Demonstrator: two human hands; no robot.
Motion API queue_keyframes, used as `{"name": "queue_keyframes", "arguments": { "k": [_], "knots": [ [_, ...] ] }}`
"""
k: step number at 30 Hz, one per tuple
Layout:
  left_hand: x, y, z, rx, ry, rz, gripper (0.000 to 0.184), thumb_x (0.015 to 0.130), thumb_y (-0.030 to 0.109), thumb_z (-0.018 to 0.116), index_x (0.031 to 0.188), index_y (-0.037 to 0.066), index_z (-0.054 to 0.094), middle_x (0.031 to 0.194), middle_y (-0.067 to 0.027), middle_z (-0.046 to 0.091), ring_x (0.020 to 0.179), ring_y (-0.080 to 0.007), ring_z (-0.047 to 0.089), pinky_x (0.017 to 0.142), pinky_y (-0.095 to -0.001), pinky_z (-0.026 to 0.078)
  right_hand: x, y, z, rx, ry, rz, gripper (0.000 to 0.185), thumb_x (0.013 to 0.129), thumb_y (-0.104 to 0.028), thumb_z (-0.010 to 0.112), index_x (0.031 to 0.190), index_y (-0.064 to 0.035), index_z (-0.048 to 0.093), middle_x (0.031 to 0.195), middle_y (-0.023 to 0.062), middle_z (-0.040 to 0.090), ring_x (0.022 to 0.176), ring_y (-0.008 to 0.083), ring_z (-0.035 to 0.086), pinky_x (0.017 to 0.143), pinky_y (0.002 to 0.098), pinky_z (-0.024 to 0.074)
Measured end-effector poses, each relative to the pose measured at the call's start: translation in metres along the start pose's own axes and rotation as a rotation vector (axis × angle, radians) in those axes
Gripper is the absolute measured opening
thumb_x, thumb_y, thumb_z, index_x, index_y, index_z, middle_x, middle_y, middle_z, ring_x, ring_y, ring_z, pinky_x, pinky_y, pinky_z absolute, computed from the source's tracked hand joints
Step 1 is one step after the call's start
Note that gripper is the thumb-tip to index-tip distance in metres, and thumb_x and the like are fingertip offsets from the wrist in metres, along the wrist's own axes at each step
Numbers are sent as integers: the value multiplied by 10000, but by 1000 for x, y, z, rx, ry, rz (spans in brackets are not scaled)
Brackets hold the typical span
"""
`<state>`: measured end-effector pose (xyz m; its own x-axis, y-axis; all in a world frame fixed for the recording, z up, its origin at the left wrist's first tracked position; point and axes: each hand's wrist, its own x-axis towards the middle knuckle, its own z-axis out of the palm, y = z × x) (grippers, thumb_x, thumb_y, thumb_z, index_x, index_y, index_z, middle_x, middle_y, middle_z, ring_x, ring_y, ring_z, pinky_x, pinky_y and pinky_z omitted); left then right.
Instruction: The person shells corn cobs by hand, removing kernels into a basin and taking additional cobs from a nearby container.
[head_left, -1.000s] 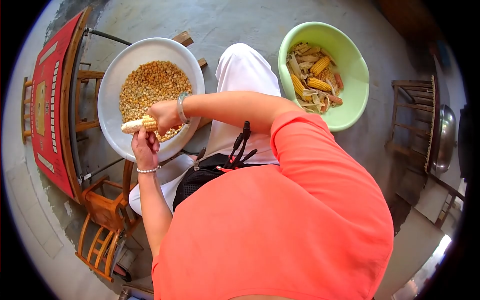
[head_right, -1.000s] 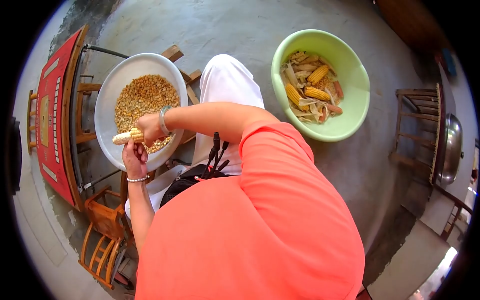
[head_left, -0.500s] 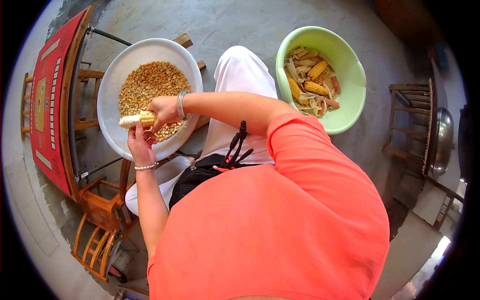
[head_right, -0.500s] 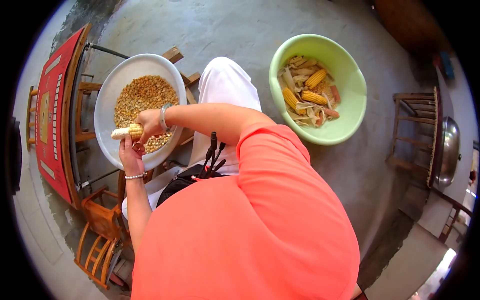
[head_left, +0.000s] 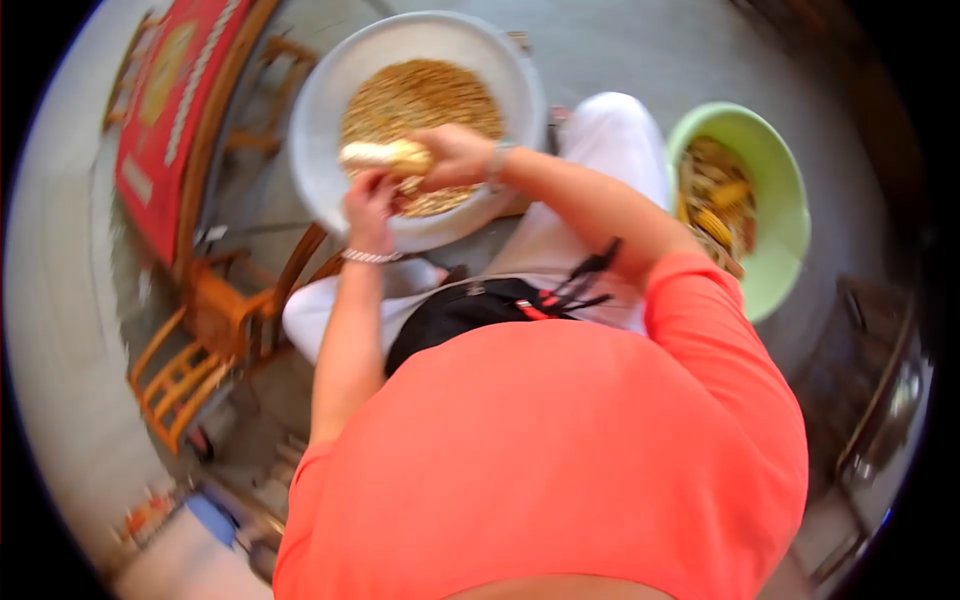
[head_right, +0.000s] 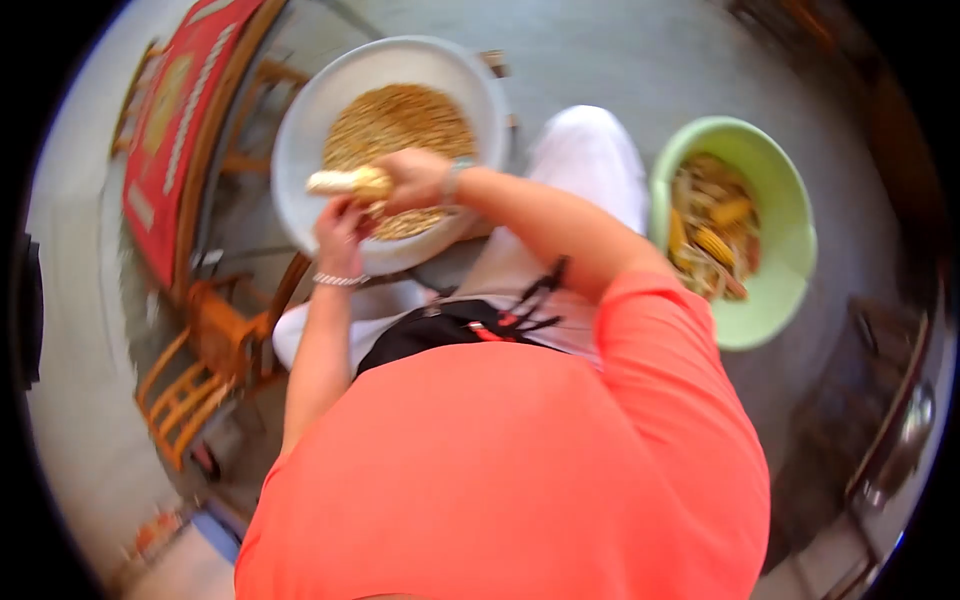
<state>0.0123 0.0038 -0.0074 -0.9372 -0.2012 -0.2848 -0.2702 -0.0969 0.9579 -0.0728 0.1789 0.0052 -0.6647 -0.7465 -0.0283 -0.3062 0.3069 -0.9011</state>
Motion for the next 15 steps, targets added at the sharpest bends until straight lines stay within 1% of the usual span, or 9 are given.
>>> {"name": "queue_keyframes", "arguments": {
  "k": [1,2,4,5,6,7,8,11,15],
  "knots": [
    [-4,10,6,15,-19,-25,109,848,71,531,942,25,564,812,-56,613,651,-133,593,533,-243,478,-3,-12,-6,-99,-20,54,440,607,-238,736,987,-76,588,808,141,638,761,252,624,685,349,481],
    [-3,6,4,-35,-23,2,123,843,64,517,948,15,561,817,-65,612,647,-139,595,525,-236,471,1,1,0,-114,0,7,418,616,-229,714,986,-77,591,796,156,634,743,277,625,666,366,476],
    [-9,19,10,-30,-31,19,129,827,83,518,929,14,558,797,-64,603,603,-135,581,507,-231,458,-2,-9,-5,-177,19,29,321,604,-207,667,879,-60,591,746,179,613,729,339,603,650,421,468],
    [-11,21,13,-47,-23,20,120,819,100,532,903,19,563,761,-52,591,580,-130,570,495,-233,452,-2,-11,-6,-217,41,14,302,610,-194,653,871,-57,587,744,184,610,729,349,598,647,430,465],
    [-10,20,13,-95,-53,2,110,816,130,574,809,21,589,655,-33,579,508,-104,536,454,-220,420,-4,-13,-7,-259,68,11,282,615,-181,639,862,-55,584,742,188,608,728,358,593,644,439,462],
    [-10,21,13,-91,-64,-17,127,825,149,579,783,29,582,619,-24,556,486,-99,515,440,-223,408,-5,-18,-7,-298,87,9,244,636,-159,609,847,-45,563,732,192,604,724,366,592,637,451,461],
    [-10,22,15,-89,-80,-38,152,834,168,584,758,37,576,583,-14,534,463,-93,494,426,-227,397,-4,-18,-6,-344,94,10,248,637,-161,613,850,-48,554,716,191,598,709,367,588,626,452,457],
    [-10,28,17,-84,-39,-124,234,842,257,604,761,44,554,620,-24,527,466,-109,481,419,-225,397,-6,-16,-3,-450,103,22,252,641,-165,616,849,-51,531,683,191,582,679,371,580,603,458,449],
    [-9,27,19,-43,-75,-96,310,839,344,609,724,67,531,575,-5,478,421,-100,438,381,-218,355,-7,-18,-1,-480,98,9,240,645,-165,605,837,-50,517,672,190,578,677,376,577,604,463,448]
  ]
}}
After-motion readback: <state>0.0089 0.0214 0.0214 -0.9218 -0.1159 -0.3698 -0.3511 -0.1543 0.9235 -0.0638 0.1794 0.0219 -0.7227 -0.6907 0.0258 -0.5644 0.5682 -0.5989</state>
